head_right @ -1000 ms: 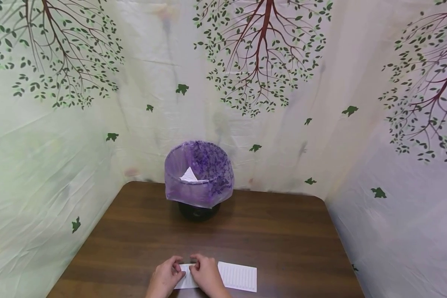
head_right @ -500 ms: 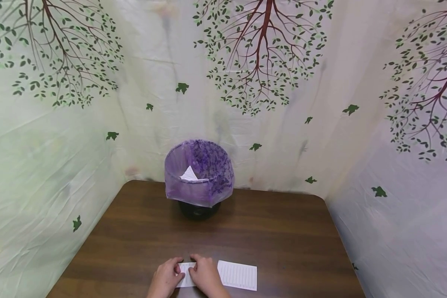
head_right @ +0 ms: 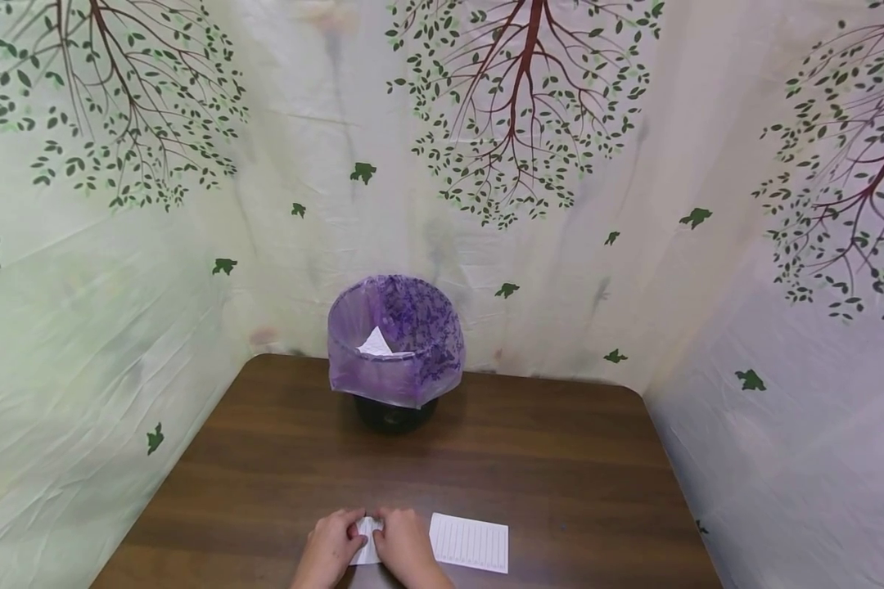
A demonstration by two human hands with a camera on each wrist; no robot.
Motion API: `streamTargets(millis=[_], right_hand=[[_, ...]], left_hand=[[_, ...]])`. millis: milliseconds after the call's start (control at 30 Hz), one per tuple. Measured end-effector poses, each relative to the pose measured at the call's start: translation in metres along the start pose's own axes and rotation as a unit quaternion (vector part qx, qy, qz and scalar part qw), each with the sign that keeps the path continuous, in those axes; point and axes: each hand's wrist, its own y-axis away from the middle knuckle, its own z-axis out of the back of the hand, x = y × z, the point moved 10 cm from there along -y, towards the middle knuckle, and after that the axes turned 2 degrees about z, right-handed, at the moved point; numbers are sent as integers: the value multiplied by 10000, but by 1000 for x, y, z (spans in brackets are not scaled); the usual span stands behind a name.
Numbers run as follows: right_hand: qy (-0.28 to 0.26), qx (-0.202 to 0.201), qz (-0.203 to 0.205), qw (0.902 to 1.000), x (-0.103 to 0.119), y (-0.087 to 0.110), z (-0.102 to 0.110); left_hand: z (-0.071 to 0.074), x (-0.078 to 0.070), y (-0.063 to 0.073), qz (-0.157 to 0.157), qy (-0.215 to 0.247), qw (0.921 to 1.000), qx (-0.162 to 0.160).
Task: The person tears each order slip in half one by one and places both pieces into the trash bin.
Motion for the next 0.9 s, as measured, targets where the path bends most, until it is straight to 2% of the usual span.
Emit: streamTargets(millis=[367,600,733,900], right_hand=[[-189,27,-103,9998,-4,0,-2],[-190,-6,-143,9997,-4,-1,1],[-228,-24,-98,9997,-3,-1,2],[-291,-31,-28,9996,-3,-2,3]], left_hand=[[1,-10,6,-465,-716,9959,-285],[4,-18,9,-677,-922,9920,-534],[6,-22,8,-726,-969,9908,-611],[8,-23,6,-603,-1017,9910,-628]])
